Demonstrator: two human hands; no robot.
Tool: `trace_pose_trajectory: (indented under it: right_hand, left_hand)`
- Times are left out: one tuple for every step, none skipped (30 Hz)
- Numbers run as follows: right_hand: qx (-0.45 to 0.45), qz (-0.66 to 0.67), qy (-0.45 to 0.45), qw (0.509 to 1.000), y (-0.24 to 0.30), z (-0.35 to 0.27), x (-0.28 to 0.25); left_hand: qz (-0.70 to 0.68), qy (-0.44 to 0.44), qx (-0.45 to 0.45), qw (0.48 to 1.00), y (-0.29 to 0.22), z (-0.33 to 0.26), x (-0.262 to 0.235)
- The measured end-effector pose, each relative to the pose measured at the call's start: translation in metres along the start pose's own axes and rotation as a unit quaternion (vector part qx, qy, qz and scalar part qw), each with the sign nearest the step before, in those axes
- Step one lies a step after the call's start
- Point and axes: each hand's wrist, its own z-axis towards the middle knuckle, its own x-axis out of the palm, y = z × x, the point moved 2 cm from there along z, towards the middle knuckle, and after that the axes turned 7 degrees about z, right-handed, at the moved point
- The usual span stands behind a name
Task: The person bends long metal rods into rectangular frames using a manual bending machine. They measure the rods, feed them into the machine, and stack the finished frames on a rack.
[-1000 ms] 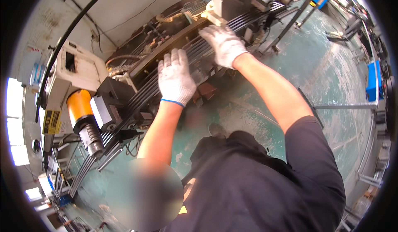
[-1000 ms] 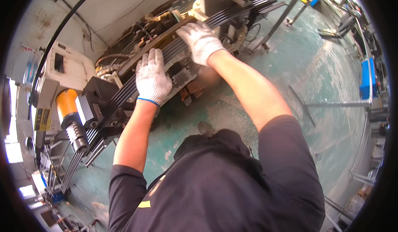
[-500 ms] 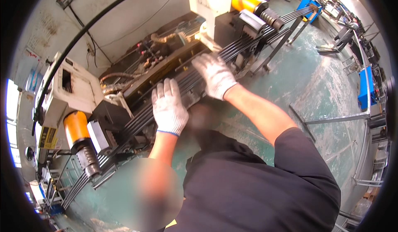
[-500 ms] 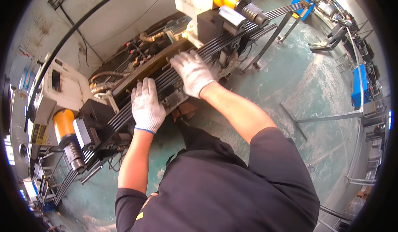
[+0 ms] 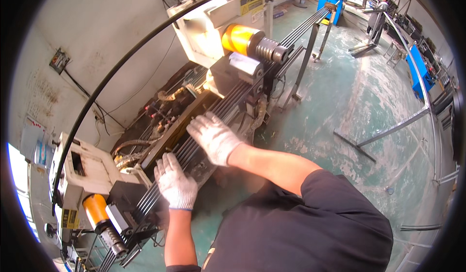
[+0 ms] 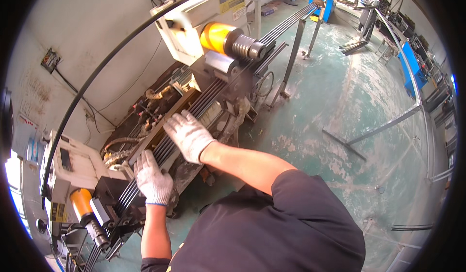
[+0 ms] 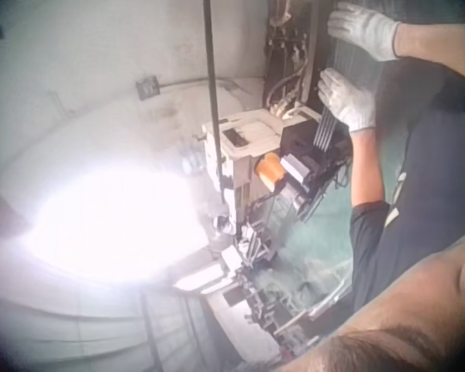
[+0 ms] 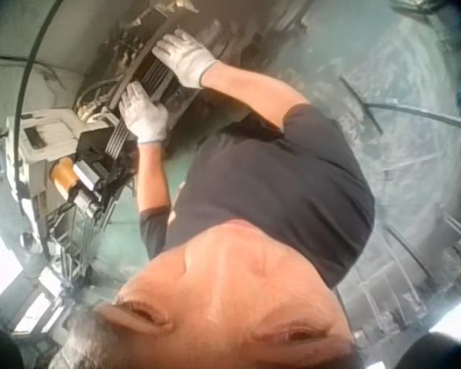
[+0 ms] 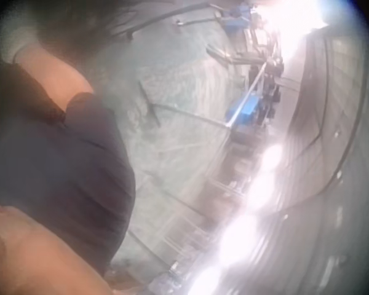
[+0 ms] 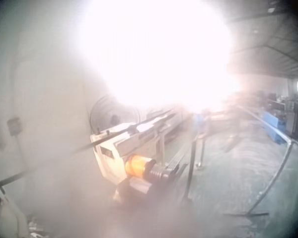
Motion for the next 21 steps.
trace_pose_trajectory:
  right_hand:
    - [-0.01, 0.003, -0.003, 1.0, -0.003, 0.0, -0.001]
    - [-0.024, 0.018, -0.002, 1.0, -0.007, -0.003, -0.008]
    - [-0.049, 0.067, -0.004, 0.997, -0.013, -0.01, -0.019]
    - [-0.074, 0.116, -0.005, 0.991, -0.022, -0.019, -0.033]
    - [-0.08, 0.205, -0.007, 0.975, -0.033, -0.027, -0.047]
    - [-0.094, 0.25, -0.061, 0.962, -0.05, -0.037, -0.065]
    - [-0.082, 0.217, -0.111, 0.966, -0.073, -0.045, -0.088]
    - [-0.073, 0.183, -0.16, 0.967, -0.106, -0.049, -0.116]
    - [-0.058, 0.165, -0.224, 0.959, -0.145, -0.053, -0.14]
    - [-0.043, 0.15, -0.287, 0.945, -0.189, -0.051, -0.163]
    - [0.006, 0.129, -0.237, 0.963, -0.243, -0.041, -0.182]
    - [0.116, 0.134, -0.32, 0.931, -0.297, -0.035, -0.178]
    - [0.196, 0.058, -0.33, 0.922, -0.36, -0.03, -0.177]
    - [0.265, 0.02, -0.288, 0.92, -0.419, -0.021, -0.179]
    - [0.298, -0.012, -0.248, 0.922, -0.47, -0.012, -0.179]
    - [0.343, 0.002, -0.189, 0.92, -0.495, -0.001, -0.184]
    - [0.369, -0.016, -0.169, 0.914, -0.53, 0.004, -0.175]
    - [0.393, -0.033, -0.15, 0.907, -0.565, 0.009, -0.161]
    - [0.425, -0.024, -0.092, 0.9, -0.584, 0.016, -0.155]
    - [0.453, -0.008, -0.03, 0.891, -0.588, 0.026, -0.149]
    - [0.47, -0.029, -0.015, 0.882, -0.592, 0.028, -0.148]
  left_hand:
    - [-0.001, -0.011, -0.001, 1.0, -0.002, 0.002, -0.003]
    - [-0.004, -0.021, -0.004, 1.0, -0.004, 0.003, -0.005]
    - [0.002, -0.024, -0.015, 1.0, -0.007, 0.005, -0.009]
    - [-0.007, -0.03, -0.025, 0.999, -0.013, 0.007, -0.012]
    - [-0.001, -0.025, -0.038, 0.999, -0.016, 0.01, -0.017]
    - [0.006, -0.018, -0.05, 0.999, -0.018, 0.011, -0.017]
    - [0.004, -0.032, -0.063, 0.997, -0.019, 0.01, -0.013]
    - [0.004, -0.044, -0.064, 0.997, -0.018, 0.01, -0.007]
    - [0.002, -0.04, -0.067, 0.997, -0.018, 0.008, -0.006]
    - [0.002, -0.035, -0.071, 0.997, -0.016, 0.006, -0.007]
    - [0.014, -0.031, -0.075, 0.997, -0.017, 0.006, -0.008]
    - [0.029, -0.024, -0.08, 0.996, -0.019, 0.008, -0.006]
    - [0.027, -0.026, -0.081, 0.996, -0.023, 0.012, -0.006]
    - [0.027, -0.028, -0.082, 0.996, -0.027, 0.017, -0.007]
    - [0.039, -0.021, -0.086, 0.995, -0.027, 0.019, -0.006]
    - [0.041, -0.019, -0.094, 0.995, -0.027, 0.017, -0.004]
    - [0.043, -0.007, -0.095, 0.995, -0.024, 0.019, -0.001]
    - [0.044, 0.002, -0.097, 0.994, -0.024, 0.022, 0.003]
    - [0.038, 0.008, -0.106, 0.994, -0.029, 0.025, -0.002]
    - [0.036, 0.017, -0.117, 0.992, -0.031, 0.023, -0.008]
    - [0.04, 0.016, -0.119, 0.992, -0.029, 0.023, -0.005]
